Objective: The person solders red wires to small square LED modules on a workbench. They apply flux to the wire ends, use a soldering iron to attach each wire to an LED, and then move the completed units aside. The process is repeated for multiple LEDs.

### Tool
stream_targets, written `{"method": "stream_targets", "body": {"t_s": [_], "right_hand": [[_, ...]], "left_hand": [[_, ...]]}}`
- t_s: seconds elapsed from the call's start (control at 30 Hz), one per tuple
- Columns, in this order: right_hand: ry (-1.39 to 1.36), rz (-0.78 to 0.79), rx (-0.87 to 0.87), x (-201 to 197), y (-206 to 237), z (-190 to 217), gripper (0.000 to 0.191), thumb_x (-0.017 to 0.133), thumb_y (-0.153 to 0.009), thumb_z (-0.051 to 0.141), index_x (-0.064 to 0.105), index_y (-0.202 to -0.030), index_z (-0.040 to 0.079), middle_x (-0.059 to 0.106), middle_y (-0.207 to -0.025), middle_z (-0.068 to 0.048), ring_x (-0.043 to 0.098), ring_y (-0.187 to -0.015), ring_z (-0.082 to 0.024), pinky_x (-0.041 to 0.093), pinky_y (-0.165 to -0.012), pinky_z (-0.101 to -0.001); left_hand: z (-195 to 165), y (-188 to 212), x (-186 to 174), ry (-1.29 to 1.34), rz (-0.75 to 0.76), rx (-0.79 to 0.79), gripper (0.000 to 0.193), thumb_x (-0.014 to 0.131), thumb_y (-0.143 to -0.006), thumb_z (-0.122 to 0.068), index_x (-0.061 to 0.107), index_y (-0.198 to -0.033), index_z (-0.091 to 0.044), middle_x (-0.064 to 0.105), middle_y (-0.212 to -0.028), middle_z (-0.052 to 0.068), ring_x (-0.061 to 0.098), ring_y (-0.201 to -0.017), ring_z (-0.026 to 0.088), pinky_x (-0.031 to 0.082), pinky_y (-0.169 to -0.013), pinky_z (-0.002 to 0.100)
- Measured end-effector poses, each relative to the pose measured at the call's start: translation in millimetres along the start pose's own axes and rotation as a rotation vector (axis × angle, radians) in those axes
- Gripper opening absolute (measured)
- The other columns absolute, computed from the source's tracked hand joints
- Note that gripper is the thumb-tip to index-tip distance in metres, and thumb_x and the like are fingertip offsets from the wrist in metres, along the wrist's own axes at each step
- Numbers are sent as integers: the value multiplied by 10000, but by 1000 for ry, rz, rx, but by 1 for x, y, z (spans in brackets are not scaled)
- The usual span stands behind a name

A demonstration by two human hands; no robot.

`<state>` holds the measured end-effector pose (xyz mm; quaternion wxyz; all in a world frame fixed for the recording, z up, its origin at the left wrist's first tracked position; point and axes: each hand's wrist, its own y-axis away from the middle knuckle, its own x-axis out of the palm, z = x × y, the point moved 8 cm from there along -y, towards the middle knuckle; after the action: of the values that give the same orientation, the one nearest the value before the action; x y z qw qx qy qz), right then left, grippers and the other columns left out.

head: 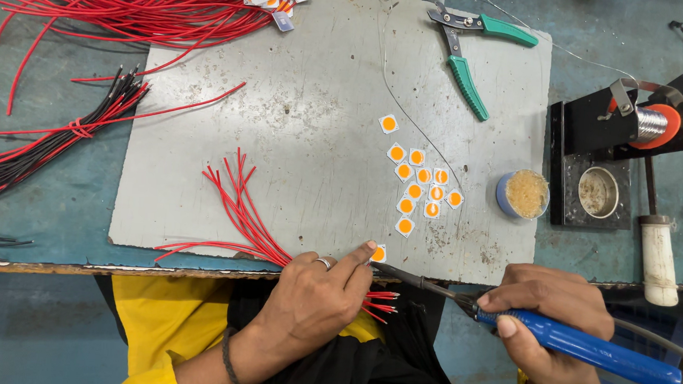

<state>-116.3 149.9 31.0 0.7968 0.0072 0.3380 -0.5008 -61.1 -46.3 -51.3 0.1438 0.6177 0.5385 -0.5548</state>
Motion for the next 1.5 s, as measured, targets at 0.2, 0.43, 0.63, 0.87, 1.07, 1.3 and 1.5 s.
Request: {"method": "stream_targets", "body": {"t_s": [0.2,0.43,0.63,0.87,1.07,1.3,1.5], "right_hand": [[29,18,2,0,-1,1,186,682,-779,177,696,-785,-9,699,-654,-74,579,-525,-135,408,-477,-251],[20,-28,28,-12,2,-3,231,674,-792,206,691,-795,-24,711,-690,-102,613,-548,-163,456,-482,-247],[-19,-119,62,-25,20,-15,258,689,-817,214,696,-830,-44,703,-688,-128,627,-555,-182,484,-494,-256],[-187,-502,85,-46,49,-43,348,709,-882,248,685,-997,-79,692,-794,-225,648,-522,-234,511,-514,-363],[-365,-331,-16,10,43,-53,437,655,-1060,344,584,-1389,65,703,-1200,-296,800,-889,-284,667,-921,-461],[-26,-117,45,66,8,-59,326,582,-973,-75,528,-1262,65,619,-1383,-302,744,-1172,-319,610,-962,-386],[-9,-149,-10,72,8,-41,366,649,-922,-80,524,-1215,100,647,-1368,-252,761,-1105,-279,600,-966,-361]], "left_hand": [[-1,0,1,-16,16,1,63,644,-784,-97,636,-805,-38,738,-1226,156,600,-515,154,489,-535,319],[0,1,2,-10,22,-10,65,647,-786,-98,638,-797,-35,741,-1229,150,596,-493,160,493,-533,324],[-1,2,1,-4,-4,1,76,641,-794,-95,641,-822,-25,736,-1227,156,603,-517,156,485,-541,320],[-1,-2,0,-7,11,9,79,648,-787,-104,650,-826,-35,740,-1215,137,593,-506,166,483,-523,320],[29,-10,-33,119,-114,-111,244,711,-723,-86,710,-967,-66,692,-1212,105,635,-626,208,517,-576,355],[55,-20,-40,471,-142,-293,241,736,-828,-93,711,-1065,-50,628,-1219,130,685,-777,261,546,-689,382],[54,-21,-34,424,-89,-246,175,751,-836,-115,709,-988,-41,643,-1200,102,683,-876,286,532,-739,411]]}}
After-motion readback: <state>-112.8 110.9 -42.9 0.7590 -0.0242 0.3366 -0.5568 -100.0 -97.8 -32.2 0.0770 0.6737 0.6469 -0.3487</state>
